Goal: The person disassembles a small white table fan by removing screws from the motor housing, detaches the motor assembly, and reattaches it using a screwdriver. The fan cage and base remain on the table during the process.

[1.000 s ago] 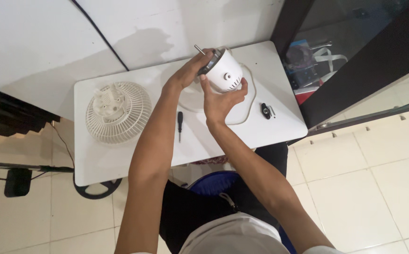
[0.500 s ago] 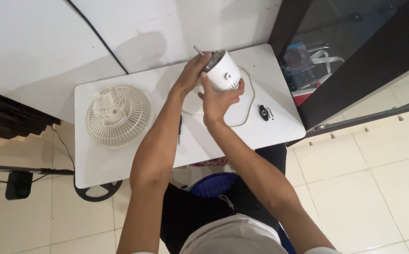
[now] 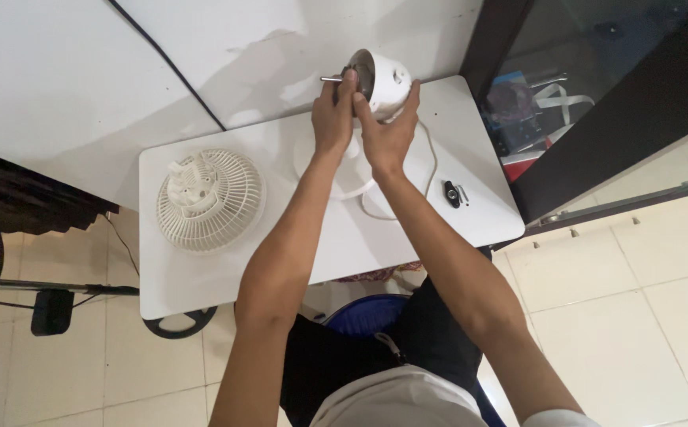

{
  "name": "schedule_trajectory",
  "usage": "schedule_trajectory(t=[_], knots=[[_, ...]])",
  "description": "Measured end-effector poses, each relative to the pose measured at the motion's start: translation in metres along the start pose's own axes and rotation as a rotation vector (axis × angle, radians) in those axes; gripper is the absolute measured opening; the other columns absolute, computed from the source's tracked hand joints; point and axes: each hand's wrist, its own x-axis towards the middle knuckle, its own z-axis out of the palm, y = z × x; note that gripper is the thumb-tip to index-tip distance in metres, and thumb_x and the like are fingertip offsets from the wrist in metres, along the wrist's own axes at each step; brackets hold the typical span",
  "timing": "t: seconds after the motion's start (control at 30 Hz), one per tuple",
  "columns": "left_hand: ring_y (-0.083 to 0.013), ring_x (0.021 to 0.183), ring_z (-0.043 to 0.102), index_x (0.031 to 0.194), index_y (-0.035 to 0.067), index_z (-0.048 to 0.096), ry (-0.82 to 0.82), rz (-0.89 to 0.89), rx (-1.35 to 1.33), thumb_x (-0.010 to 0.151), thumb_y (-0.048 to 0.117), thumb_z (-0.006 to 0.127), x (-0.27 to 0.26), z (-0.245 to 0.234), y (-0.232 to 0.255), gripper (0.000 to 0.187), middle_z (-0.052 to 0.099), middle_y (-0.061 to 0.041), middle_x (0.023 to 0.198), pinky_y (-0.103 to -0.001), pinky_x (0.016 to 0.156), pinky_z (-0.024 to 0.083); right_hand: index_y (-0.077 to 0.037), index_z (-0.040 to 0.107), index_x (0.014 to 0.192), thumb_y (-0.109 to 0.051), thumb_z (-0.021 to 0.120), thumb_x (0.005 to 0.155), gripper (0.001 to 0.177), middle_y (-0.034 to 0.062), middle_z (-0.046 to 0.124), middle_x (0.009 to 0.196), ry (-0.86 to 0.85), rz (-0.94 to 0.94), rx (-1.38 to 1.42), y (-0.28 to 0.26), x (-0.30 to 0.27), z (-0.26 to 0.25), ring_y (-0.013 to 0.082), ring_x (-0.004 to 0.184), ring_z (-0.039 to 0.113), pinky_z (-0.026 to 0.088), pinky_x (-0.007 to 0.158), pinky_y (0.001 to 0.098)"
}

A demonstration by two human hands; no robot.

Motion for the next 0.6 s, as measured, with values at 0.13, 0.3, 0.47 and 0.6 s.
schedule_trajectory(t=[0.13, 0.3, 0.47, 0.6], knots=[[-0.0267, 0.101, 0.072, 0.123, 0.001, 0.067, 0.079, -0.021, -0.048, 0.095, 0.057, 0.06, -0.009, 0.009, -0.003, 0.063, 0.074, -0.018, 0.109, -0.037, 0.087, 0.056, 0.005, 0.013, 0.163, -0.037, 0.084, 0.095, 0.107, 0.0345, 0.045, 0.152, -0.129, 0.137, 0.185, 0.022, 0.006, -0.001, 0.0335, 0.121, 0.067, 0.065, 0.085, 0.0344], [-0.0311, 0.106, 0.071, 0.128, -0.002, 0.064, 0.168, 0.039, -0.049, 0.093, 0.052, 0.066, -0.018, 0.017, -0.006, 0.065, 0.07, -0.022, 0.117, -0.039, 0.09, 0.057, -0.002, 0.01, 0.164, -0.039, 0.073, 0.094, 0.101, 0.0316, 0.056, 0.143, -0.256, 0.262, 0.19, 0.023, 0.016, -0.01, 0.0285, 0.104, 0.076, 0.068, 0.069, 0.0322], [-0.034, 0.109, 0.069, 0.134, -0.008, 0.057, 0.247, 0.05, -0.021, 0.094, 0.05, 0.067, -0.026, 0.022, -0.004, 0.07, 0.065, -0.027, 0.119, -0.041, 0.09, 0.056, -0.003, 0.011, 0.162, -0.036, 0.07, 0.098, 0.093, 0.0345, 0.042, 0.153, -0.301, 0.154, 0.232, 0.023, 0.023, -0.01, 0.0298, 0.104, 0.076, 0.068, 0.064, 0.0322], [-0.0326, 0.107, 0.071, 0.135, -0.01, 0.055, 0.27, 0.009, -0.104, 0.094, 0.047, 0.066, -0.036, 0.023, -0.001, 0.071, 0.067, -0.026, 0.118, -0.04, 0.087, 0.058, -0.004, 0.013, 0.162, -0.038, 0.069, 0.1, 0.091, 0.0338, 0.041, 0.155, -0.349, 0.127, 0.226, 0.026, 0.023, -0.01, 0.0289, 0.106, 0.074, 0.065, 0.065, 0.0326]])
